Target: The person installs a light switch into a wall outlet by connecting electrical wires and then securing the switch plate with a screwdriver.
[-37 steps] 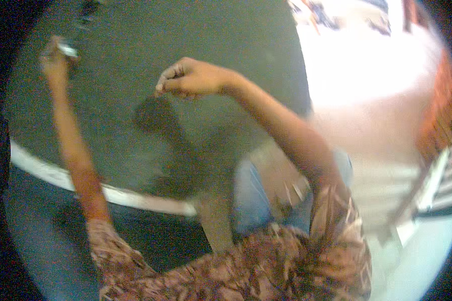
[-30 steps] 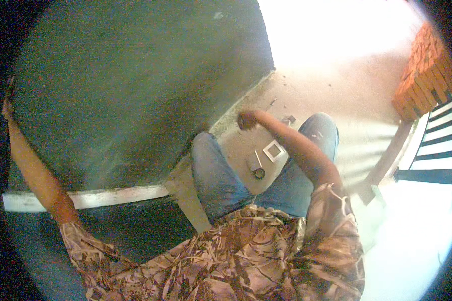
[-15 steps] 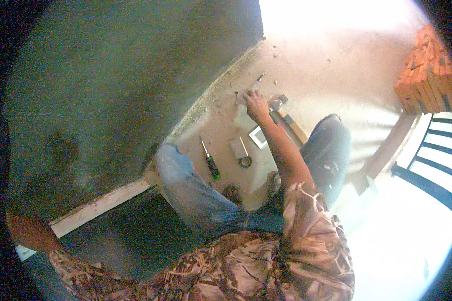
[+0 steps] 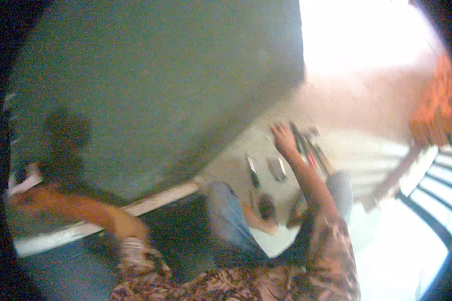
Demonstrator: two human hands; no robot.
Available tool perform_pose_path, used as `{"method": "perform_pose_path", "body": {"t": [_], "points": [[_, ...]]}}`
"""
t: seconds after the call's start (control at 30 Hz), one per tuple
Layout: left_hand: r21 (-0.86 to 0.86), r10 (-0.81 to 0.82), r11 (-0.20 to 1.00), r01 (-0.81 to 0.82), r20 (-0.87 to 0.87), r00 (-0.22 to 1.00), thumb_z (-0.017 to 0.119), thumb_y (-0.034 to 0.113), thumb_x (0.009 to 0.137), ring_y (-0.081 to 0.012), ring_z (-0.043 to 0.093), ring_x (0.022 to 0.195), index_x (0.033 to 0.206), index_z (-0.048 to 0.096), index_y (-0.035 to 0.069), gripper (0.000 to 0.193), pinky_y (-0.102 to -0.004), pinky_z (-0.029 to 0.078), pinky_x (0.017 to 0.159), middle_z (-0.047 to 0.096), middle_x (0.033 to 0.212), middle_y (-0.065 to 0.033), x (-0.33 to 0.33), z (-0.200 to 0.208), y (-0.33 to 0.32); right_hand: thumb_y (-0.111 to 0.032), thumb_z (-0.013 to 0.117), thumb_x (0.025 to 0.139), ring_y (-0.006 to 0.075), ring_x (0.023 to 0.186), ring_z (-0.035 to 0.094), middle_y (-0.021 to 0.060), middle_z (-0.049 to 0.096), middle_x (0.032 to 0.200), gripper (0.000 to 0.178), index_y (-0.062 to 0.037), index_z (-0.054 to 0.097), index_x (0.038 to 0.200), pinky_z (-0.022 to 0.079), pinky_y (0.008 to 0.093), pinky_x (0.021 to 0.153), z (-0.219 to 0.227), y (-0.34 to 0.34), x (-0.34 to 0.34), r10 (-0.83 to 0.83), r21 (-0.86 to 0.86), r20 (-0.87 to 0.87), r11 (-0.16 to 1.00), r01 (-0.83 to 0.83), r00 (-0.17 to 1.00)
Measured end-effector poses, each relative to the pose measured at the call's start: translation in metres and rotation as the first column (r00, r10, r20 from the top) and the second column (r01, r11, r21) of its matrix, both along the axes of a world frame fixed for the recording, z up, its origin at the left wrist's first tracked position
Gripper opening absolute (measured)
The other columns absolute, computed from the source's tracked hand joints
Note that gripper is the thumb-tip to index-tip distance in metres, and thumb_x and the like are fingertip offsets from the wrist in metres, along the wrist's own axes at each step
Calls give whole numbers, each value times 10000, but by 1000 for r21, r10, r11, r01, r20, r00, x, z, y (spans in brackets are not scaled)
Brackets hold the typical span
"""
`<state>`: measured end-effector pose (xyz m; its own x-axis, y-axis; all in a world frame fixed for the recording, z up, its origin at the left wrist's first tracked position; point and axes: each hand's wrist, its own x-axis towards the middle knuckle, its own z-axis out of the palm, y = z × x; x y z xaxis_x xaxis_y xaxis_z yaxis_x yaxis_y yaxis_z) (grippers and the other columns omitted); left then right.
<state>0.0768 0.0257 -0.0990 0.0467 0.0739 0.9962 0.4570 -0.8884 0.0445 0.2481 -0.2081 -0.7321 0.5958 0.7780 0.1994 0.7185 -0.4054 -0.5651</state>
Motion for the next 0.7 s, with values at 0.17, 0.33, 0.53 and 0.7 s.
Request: {"method": "perform_pose_path", "body": {"t": [0.17,0.33,0.53,0.7], "points": [[-259,-9,966,-7,-64,998,591,493,907,-309,389,1331,1484,199,-26,870,-430,385,1051,330,1466,-219,-40,22,-42,-115,533,867,454,1112,530,284,524,1239,428,-5,484,1277,458,488,915,173,-54,-92,-164,-136,-426,984,116,890],[-726,-414,530,439,230,881,780,247,812,-256,361,1312,1490,178,45,929,-390,395,1049,335,1428,-139,-42,45,-64,-66,549,848,432,1053,539,248,567,1145,461,5,464,1295,433,468,928,352,-107,-148,-254,94,-471,938,335,844],[-941,-348,265,211,111,931,718,307,865,-306,246,1409,1501,124,73,901,-464,343,1089,204,1514,-185,-45,80,-87,-53,587,865,370,1030,583,206,609,1103,364,-27,514,1221,467,429,871,578,-98,-148,-37,263,-648,926,269,761],[-869,-239,-169,465,494,836,745,287,848,-353,397,1299,1483,86,129,929,-505,470,956,225,1464,-180,-46,116,-99,-47,594,864,329,896,633,176,630,966,215,-22,539,1070,497,365,737,725,-76,-124,82,273,-599,956,106,796]]}}
